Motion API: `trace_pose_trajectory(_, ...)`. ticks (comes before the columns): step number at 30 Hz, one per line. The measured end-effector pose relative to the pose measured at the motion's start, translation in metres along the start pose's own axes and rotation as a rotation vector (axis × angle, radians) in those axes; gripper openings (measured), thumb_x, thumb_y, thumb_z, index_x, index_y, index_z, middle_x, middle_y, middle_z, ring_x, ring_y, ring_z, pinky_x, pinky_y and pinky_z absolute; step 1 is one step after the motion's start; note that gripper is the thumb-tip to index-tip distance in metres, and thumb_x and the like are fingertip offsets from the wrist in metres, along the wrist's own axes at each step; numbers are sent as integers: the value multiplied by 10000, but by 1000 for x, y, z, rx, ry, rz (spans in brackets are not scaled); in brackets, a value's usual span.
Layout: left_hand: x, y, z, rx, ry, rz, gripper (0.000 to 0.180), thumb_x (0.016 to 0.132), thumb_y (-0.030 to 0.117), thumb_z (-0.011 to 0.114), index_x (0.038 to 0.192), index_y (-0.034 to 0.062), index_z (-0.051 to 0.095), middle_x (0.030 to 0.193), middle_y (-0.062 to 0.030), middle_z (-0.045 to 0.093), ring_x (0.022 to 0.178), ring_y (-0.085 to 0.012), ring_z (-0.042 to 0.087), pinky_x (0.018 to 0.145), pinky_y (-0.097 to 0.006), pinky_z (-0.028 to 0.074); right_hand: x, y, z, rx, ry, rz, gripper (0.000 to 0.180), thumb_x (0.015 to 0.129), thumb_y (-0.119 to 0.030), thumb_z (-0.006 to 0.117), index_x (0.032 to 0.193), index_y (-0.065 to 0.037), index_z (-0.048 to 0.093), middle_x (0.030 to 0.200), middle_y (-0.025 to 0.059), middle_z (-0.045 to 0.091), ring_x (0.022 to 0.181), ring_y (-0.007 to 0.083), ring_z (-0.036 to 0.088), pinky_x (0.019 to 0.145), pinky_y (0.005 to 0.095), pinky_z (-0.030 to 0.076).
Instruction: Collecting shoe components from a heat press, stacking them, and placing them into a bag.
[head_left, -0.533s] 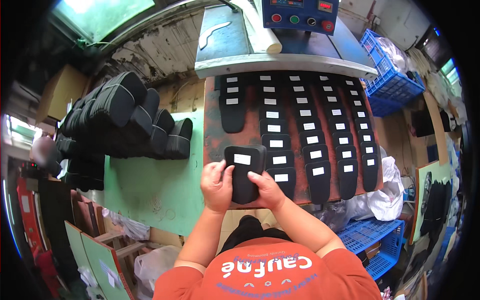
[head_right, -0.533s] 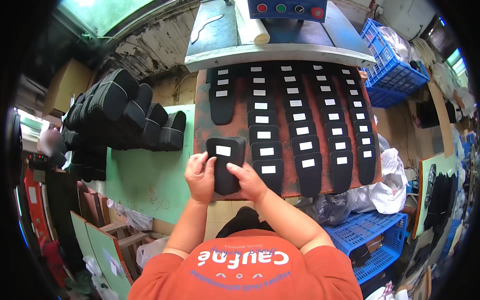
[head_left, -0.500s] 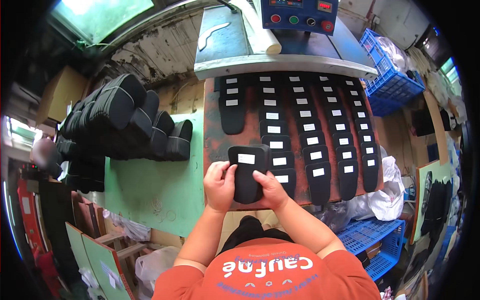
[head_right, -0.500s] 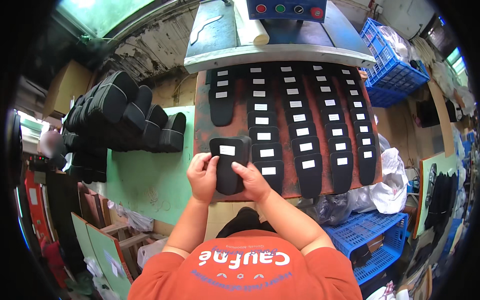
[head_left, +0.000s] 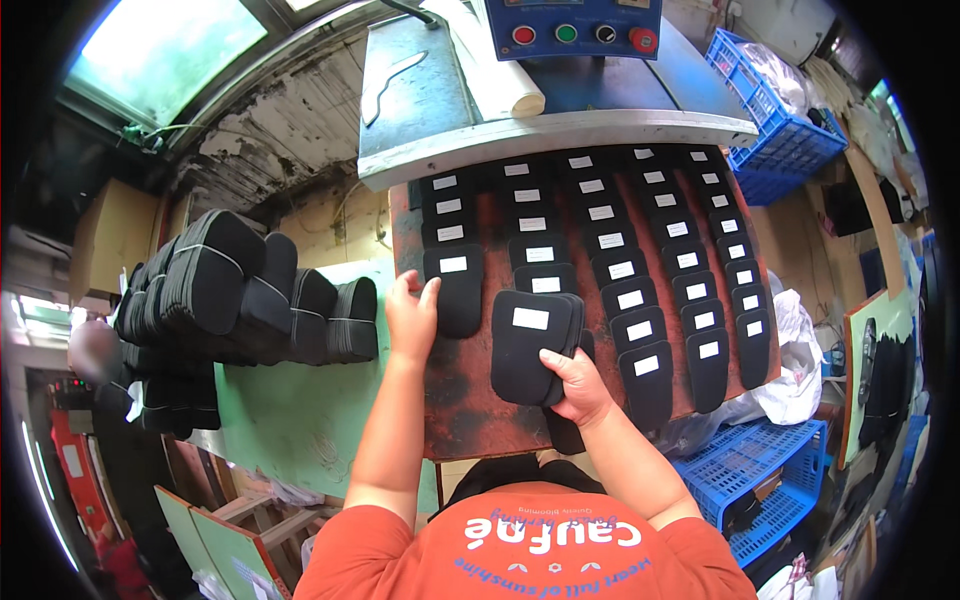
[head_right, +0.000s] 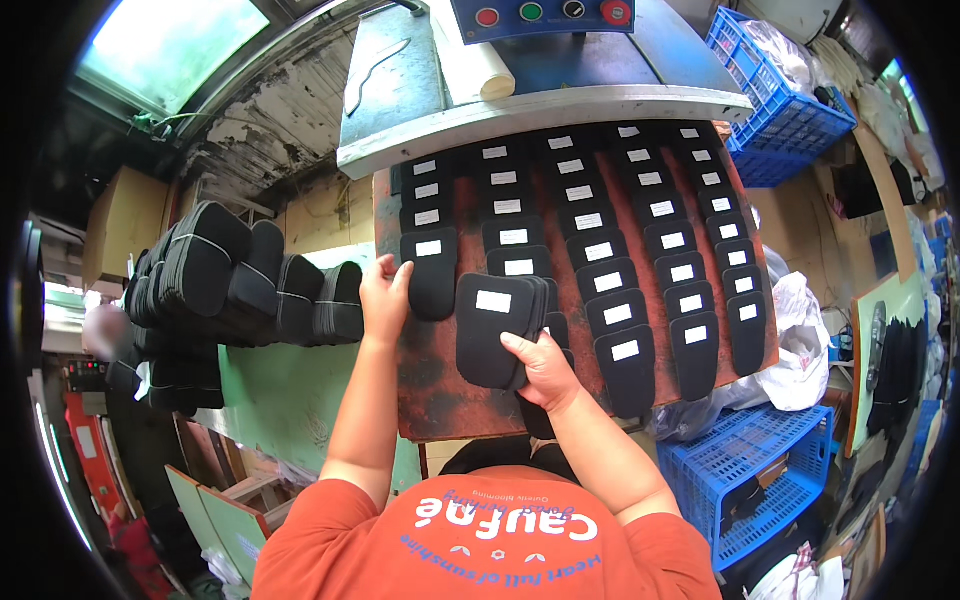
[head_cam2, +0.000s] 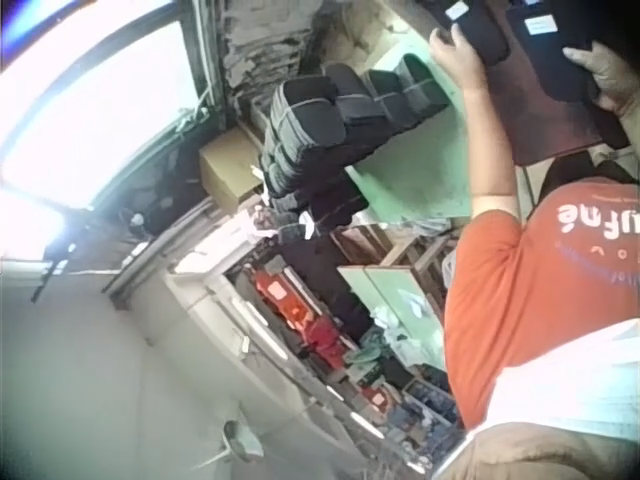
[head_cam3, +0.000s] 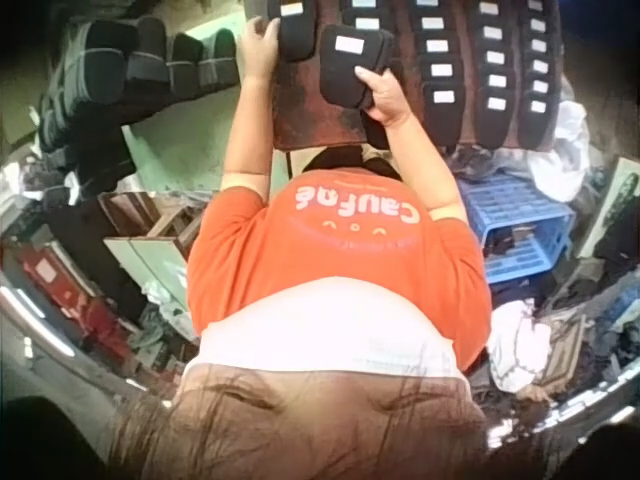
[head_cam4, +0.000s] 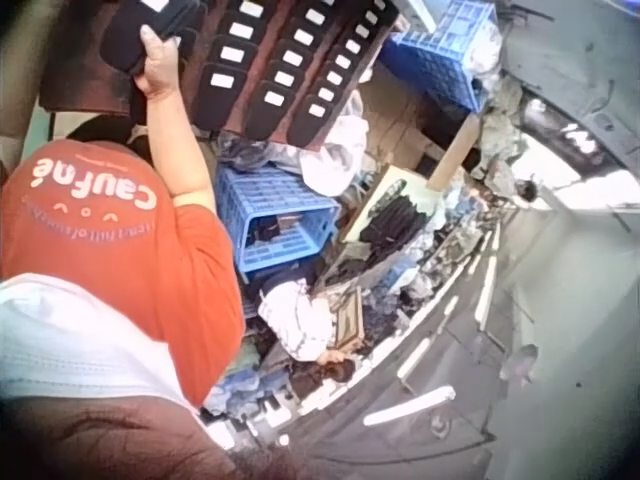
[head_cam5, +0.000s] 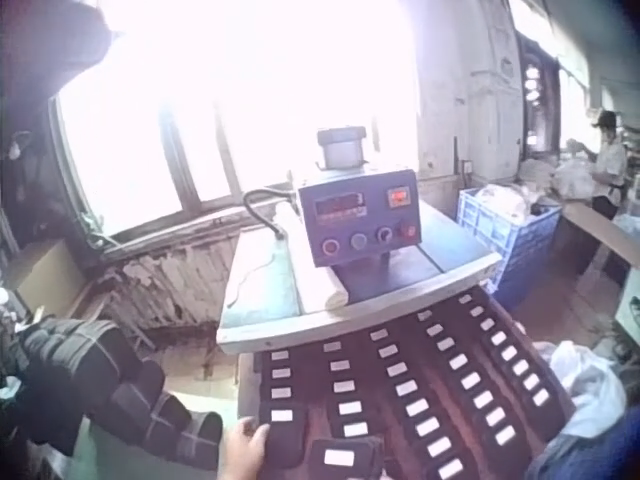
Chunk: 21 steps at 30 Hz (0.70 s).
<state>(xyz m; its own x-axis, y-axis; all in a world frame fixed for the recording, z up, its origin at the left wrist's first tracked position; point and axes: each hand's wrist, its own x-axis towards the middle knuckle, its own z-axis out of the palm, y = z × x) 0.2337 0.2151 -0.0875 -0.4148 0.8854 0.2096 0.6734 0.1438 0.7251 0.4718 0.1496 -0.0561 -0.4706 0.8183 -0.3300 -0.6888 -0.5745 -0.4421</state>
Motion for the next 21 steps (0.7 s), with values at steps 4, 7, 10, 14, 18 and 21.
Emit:
trace_pose_trajectory(4, -48, 60, -19, -810, -530, -352, 217, 821, 64, 637, 1023, 0, 590, 837, -10, 619, 636, -41, 513, 522, -183, 395, 8, 7, 3, -105, 30, 73, 361, 904, -149, 534, 1226, -8, 454, 1144, 102, 557, 1048, 212, 562, 873, 349, 488)
trace_pose_trajectory(7, -45, 44, -22, -802, -257, -365, 170, 823, 33, 617, 987, -1, 589, 785, -5, 615, 583, -29, 495, 475, -161, 365, 7, 4, 8, 3, -52, 50, 428, 937, -313, 468, 1241, -12, 446, 1161, 116, 551, 1053, 218, 559, 879, 363, 480)
trace_pose_trajectory(10, -33, 7, -20, -706, -228, -378, 182, 824, 41, 620, 997, -10, 595, 780, -12, 613, 562, -53, 491, 504, -185, 407, 4, -5, 2, 111, -239, 58, 494, 959, -397, 367, 1254, -7, 436, 1174, 132, 546, 1053, 232, 564, 898, 384, 471)
trace_pose_trajectory(14, -35, -7, -12, -453, -103, -243, 218, 820, 63, 640, 1015, -24, 596, 786, -16, 611, 578, -56, 483, 517, -198, 415, 0, 4, -3, 77, -53, 44, 406, 972, -292, 379, 1240, 5, 445, 1162, 134, 555, 1046, 232, 572, 898, 380, 478)
trace_pose_trajectory(18, -59, 54, -29, -655, -438, -325, 268, 813, 89, 665, 1045, -25, 596, 847, -29, 626, 717, -73, 562, 608, -209, 471, -7, 13, -4, 10, -6, 84, 381, 955, -254, 438, 1240, -1, 437, 1184, 125, 542, 1058, 224, 565, 910, 369, 472)
trace_pose_trajectory(21, -70, 53, -35, -779, -362, -412, 234, 820, 47, 635, 1044, -12, 604, 846, -21, 639, 692, -62, 580, 583, -195, 476, -11, 12, 6, 22, -70, 51, 532, 944, -423, 369, 1264, -1, 419, 1207, 144, 527, 1107, 246, 533, 948, 398, 438)
